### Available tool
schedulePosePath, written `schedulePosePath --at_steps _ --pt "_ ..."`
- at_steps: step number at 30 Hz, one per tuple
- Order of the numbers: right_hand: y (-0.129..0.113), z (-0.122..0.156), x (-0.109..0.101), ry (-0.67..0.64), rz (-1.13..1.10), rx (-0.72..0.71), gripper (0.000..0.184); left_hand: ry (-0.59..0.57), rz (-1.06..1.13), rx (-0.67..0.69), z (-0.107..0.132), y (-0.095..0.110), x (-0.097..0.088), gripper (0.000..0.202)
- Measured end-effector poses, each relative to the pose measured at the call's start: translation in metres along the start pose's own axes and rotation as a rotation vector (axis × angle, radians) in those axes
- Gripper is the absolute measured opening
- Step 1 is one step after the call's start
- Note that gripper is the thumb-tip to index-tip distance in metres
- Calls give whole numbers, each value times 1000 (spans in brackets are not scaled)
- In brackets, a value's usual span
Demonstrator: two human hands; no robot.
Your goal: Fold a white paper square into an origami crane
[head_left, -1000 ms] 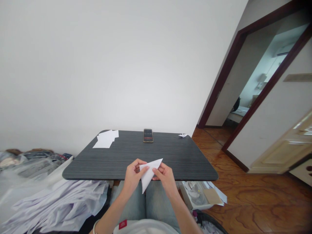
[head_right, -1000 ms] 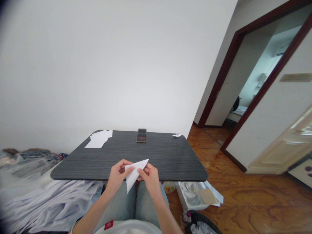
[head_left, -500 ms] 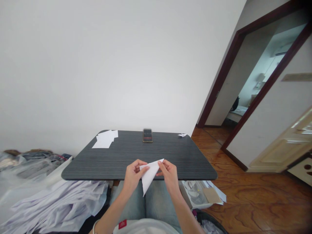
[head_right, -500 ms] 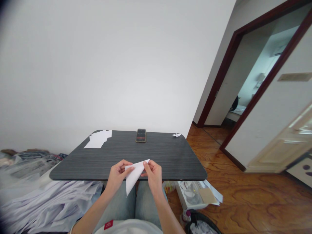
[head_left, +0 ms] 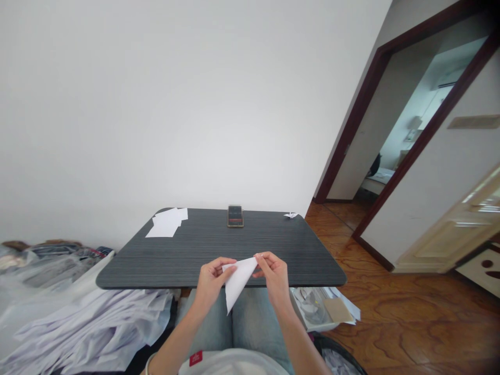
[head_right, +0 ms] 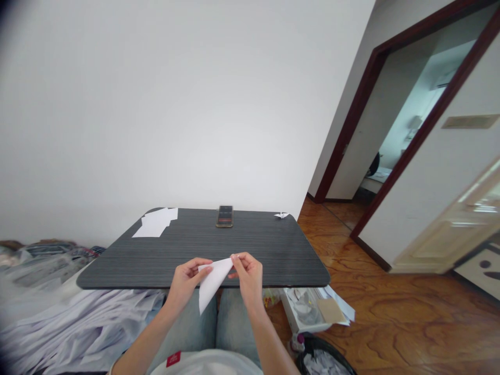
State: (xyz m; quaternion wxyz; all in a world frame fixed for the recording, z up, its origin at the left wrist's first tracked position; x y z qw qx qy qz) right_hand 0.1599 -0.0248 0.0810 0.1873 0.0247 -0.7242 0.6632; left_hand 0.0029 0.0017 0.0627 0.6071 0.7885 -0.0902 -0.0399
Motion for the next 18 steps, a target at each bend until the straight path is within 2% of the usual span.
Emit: schedulePosePath --at_steps 18 --pt "-2 0 -1 31 4 15 23 -13 -18 -8 2 1 -1 27"
Point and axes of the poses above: each hand's wrist, its own z-axis away from the middle knuckle, its own x-axis out of the palm, y = z × x, the point moved 4 cm from there along -z, towards the middle knuckle, and after that the axes turned 7 degrees about x, right-handed, at the moved point
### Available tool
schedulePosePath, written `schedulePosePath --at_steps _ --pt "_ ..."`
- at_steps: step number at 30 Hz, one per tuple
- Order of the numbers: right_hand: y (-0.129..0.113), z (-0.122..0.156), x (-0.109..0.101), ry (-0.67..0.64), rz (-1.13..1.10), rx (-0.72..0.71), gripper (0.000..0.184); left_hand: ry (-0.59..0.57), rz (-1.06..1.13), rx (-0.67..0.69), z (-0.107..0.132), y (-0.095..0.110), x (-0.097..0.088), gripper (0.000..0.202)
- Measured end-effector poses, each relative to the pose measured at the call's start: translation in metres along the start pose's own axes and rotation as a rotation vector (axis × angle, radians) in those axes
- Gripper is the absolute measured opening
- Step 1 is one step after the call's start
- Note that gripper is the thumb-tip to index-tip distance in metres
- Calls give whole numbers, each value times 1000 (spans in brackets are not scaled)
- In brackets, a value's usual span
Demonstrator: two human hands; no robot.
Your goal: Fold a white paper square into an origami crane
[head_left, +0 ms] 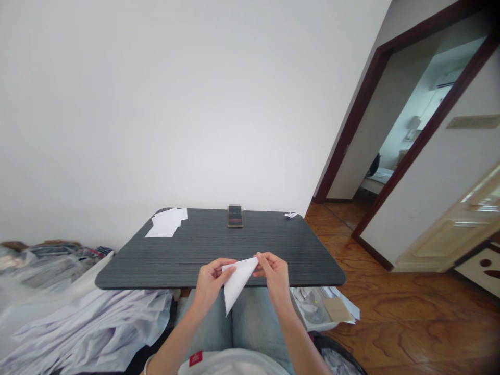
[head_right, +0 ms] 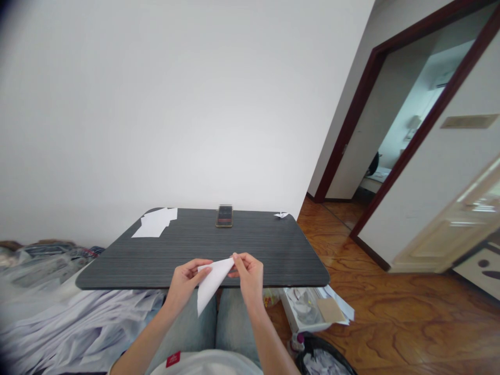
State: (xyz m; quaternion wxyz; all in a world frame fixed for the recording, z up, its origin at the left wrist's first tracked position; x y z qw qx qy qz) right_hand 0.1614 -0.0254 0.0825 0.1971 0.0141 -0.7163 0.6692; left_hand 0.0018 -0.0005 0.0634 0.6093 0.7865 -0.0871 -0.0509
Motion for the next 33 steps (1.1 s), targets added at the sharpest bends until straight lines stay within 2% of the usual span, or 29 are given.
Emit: schedulePosePath --at_steps 8,14,23,33 --pt "-2 -4 -8 10 -2 16 28 26 -30 32 0 0 -5 27" --pt "-7 -2 -6 -11 85 -36 24 31 -60 67 0 5 -4 23" --pt "-8 1 -7 47 142 -126 22 18 -29 42 2 4 -3 25" --pt "-7 4 0 1 188 -84 22 51 -61 80 2 10 -1 23"
Point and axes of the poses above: each hand's wrist, its own z-axis away from the middle knuckle, its own x-axis out of the palm, y = z × x, the point moved 4 cm from there along -z, towards the middle knuckle, and after that the axes turned 7 degrees about x, right-handed, at the moved point
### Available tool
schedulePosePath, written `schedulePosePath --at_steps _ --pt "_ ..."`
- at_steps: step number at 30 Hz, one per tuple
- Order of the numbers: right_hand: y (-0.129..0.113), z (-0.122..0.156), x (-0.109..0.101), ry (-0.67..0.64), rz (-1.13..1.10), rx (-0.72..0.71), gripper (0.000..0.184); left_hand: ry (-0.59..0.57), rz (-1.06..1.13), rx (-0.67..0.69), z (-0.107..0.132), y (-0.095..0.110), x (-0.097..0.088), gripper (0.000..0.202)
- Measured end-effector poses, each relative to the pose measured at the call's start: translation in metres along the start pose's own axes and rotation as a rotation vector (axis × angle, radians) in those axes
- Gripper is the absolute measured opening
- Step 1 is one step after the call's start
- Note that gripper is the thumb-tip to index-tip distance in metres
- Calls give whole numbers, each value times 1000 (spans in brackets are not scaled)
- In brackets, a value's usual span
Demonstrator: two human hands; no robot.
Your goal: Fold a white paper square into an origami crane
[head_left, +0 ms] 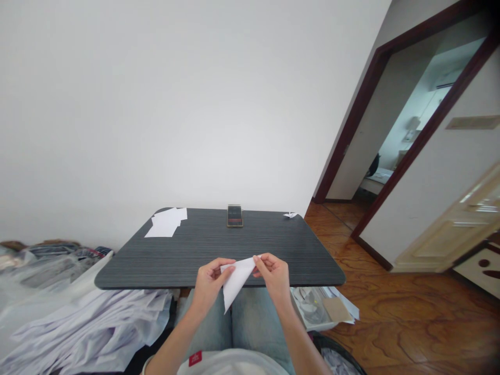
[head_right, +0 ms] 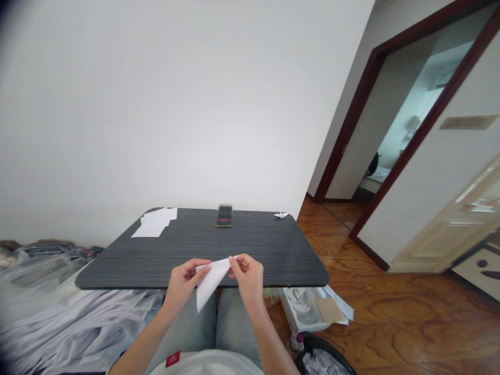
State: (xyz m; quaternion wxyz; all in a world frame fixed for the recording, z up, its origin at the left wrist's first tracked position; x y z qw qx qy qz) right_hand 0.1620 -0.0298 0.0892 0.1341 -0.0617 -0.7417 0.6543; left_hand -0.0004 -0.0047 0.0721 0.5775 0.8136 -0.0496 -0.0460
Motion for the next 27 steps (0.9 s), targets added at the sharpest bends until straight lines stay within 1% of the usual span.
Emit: schedulePosePath --at_steps 7,12,18,24,27 --pt "-2 1 0 -5 -1 -1 24 -11 38 -27 0 -6 0 24" --pt "-4 2 0 -9 -6 -7 25 3 31 -30 0 -5 0 25" --pt "-6 3 1 -8 -3 -33 27 -8 40 -25 0 -6 0 23" --pt "-4 -1 -4 35 -106 -16 28 -13 54 -25 1 -7 0 21" --pt "-3 -3 -8 31 -144 3 30 -1 39 -15 0 -6 -1 21"
Point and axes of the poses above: each hand's wrist, its own z-axis away from the middle knuckle, its own x-axis out of the palm, y = z × x, the point moved 4 cm from there along -z, towards the middle knuckle, and after that the axes turned 7 degrees about x, right-handed, at the moved point
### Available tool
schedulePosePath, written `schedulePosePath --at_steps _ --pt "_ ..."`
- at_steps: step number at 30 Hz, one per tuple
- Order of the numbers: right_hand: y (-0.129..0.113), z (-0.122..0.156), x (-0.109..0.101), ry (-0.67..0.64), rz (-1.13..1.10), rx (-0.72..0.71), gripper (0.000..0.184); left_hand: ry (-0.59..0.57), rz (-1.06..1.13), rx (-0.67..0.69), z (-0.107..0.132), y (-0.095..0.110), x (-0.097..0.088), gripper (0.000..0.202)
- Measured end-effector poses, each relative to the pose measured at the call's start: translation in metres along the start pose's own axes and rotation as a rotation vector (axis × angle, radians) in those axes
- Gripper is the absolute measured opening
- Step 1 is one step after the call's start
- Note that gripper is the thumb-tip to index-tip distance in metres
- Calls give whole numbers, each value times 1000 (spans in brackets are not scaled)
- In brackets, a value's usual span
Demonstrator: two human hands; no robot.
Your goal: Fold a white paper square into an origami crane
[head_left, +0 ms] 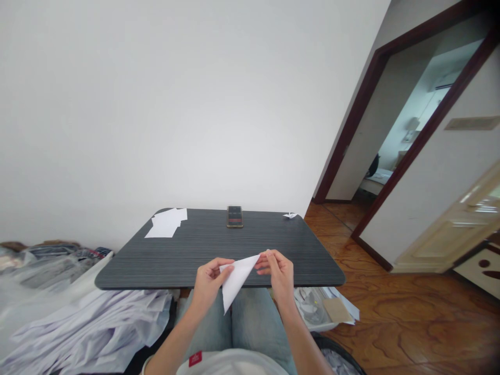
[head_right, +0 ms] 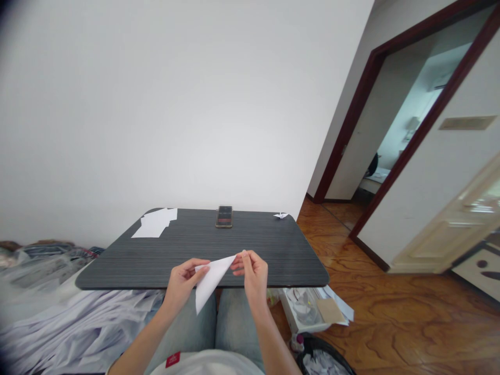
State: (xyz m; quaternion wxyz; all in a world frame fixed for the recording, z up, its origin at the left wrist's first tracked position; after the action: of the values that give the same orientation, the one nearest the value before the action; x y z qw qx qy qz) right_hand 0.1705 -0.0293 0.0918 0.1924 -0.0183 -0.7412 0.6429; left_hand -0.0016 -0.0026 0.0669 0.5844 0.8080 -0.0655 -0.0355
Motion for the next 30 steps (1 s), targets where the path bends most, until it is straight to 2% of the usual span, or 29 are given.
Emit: schedulePosePath --at_steps 7,15,22,27,30 --pt "-4 1 1 -39 100 -27 22 -10 -12 20 -2 3 1 21" --pt "-2 2 2 -8 128 -82 24 -28 8 4 0 3 3 21" --pt "4 -3 -4 66 7 -50 23 -23 -3 12 0 6 4 21" --pt "11 -3 2 -148 83 57 23 -43 12 19 0 5 4 20" --pt "15 -3 5 -187 94 85 25 -51 48 2 -1 6 6 22"
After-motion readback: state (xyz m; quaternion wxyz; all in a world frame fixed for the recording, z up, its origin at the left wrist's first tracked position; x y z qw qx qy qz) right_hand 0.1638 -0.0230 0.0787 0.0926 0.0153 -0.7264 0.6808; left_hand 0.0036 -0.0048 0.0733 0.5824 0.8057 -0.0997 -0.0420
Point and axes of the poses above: each hand's wrist, its own z-axis away from the middle knuckle, its own x-axis out of the palm, y = z × x, the point moved 4 cm from there along -z, towards the middle knuckle, and after that the axes turned 7 degrees about x, right-handed, at the moved point
